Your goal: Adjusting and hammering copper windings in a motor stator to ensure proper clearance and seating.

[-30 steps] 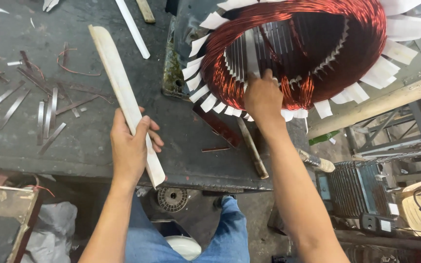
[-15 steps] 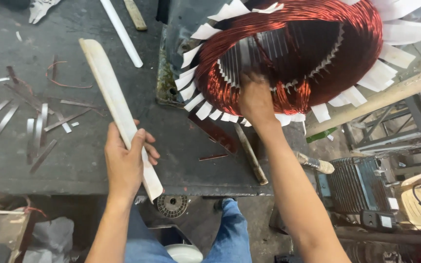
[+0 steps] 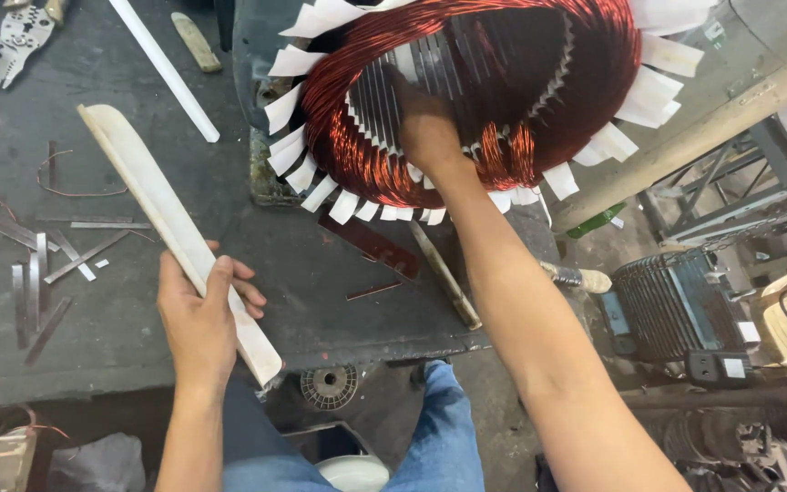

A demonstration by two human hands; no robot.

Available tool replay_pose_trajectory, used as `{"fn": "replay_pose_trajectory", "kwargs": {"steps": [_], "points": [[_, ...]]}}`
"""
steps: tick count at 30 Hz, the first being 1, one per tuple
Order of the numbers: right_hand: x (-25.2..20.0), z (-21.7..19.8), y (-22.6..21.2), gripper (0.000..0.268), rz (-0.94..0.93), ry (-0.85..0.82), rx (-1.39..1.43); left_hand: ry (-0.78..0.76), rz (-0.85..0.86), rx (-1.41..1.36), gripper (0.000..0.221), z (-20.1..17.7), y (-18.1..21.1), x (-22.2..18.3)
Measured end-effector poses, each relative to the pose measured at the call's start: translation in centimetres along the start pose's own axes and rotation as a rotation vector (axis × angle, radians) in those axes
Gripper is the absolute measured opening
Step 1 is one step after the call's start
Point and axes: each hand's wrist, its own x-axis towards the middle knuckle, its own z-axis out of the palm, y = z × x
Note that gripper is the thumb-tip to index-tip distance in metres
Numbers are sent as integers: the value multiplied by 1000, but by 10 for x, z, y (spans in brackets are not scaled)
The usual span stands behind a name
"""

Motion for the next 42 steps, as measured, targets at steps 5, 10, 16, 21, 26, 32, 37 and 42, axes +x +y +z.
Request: {"fn": "replay_pose_trajectory", "kwargs": {"steps": [5,10,16,21,26,32,37,42], "points": [[-12,-19,0,97,86,-120,182,12,2,9,16,1,1,0],[14,19,67,79,-225,122,273,-30,158,-41,29,-5,-24,8],[-168,13,41,45,-540,447,398,10,175,-46,56,-8,-28,-7],[-319,51,41,42,-287,116,763,50,-76,365,50,30,-42,-91],[-362,107,49,84,-84,-83,1361,-310,-148,182,31,105,-39,-102],[-334,77,32,64,171,78,1402,-371,27,366,50,144,-3,-48],[-314,47,1,63,183,-30,1549,-358,357,612,61,182,17,52],[-310,60,-23,55,148,163,1337,-450,400,1014,33,227,16,104]]}}
